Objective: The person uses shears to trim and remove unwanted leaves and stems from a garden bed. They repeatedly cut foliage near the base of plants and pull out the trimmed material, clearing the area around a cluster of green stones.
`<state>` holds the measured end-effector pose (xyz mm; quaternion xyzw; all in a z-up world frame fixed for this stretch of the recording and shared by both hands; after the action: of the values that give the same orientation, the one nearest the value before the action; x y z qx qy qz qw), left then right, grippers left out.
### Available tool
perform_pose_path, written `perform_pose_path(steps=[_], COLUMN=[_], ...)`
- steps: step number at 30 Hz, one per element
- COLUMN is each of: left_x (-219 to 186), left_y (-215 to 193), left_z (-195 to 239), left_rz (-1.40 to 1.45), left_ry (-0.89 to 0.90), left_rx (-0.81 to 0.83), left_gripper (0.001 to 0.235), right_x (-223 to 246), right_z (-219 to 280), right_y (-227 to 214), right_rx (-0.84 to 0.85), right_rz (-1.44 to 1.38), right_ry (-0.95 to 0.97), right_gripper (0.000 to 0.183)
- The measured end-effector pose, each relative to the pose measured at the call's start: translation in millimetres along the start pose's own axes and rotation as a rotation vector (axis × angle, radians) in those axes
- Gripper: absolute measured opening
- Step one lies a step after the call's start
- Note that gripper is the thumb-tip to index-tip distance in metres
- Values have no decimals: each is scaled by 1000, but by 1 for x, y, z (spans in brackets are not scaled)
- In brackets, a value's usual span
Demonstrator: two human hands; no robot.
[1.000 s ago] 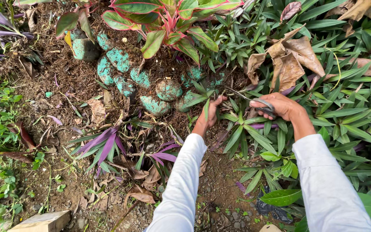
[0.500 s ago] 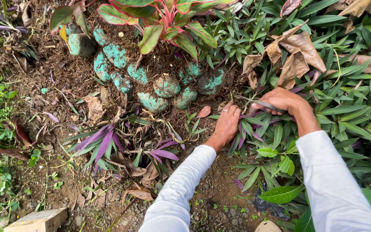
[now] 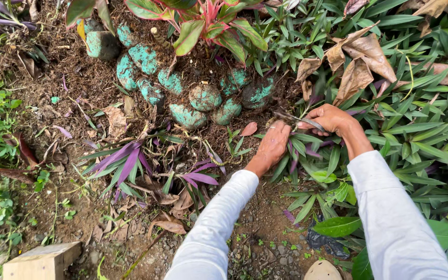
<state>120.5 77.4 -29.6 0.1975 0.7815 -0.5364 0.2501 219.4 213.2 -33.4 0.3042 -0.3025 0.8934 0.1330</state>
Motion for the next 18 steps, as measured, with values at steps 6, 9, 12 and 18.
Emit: perform_pose_path(steps=[6,9,12,18], left_x=[48,67,99,158], left_y=[-16,-24,-6,3], left_z=[7,-5,-12,-8], left_rz=[172,298,442,575], left_ry=[-106,-106,-390,-822], left_rx=[-58,-268,-328,-471], left_gripper=[16,26,23,35], right_x=[12,11,-1,-25], right_z=[12,16,21,21], right_y=[-11,-31,-37,-37], right_rx=[-106,-199,-150,38], right_rz=[-80,-99,-62,28], right_ry=[-26,33,45,100], right_gripper=[41,48,51,52])
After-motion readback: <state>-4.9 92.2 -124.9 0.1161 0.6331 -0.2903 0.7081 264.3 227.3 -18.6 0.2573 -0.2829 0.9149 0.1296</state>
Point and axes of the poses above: each hand's wrist, its own z-axis away from the middle knuckle, its own y-axis out of the palm, x = y × z, the point moved 9 cm from there along -z, towards the middle knuckle, and after that the axes turned 7 degrees about -x, right-handed, at the moved point
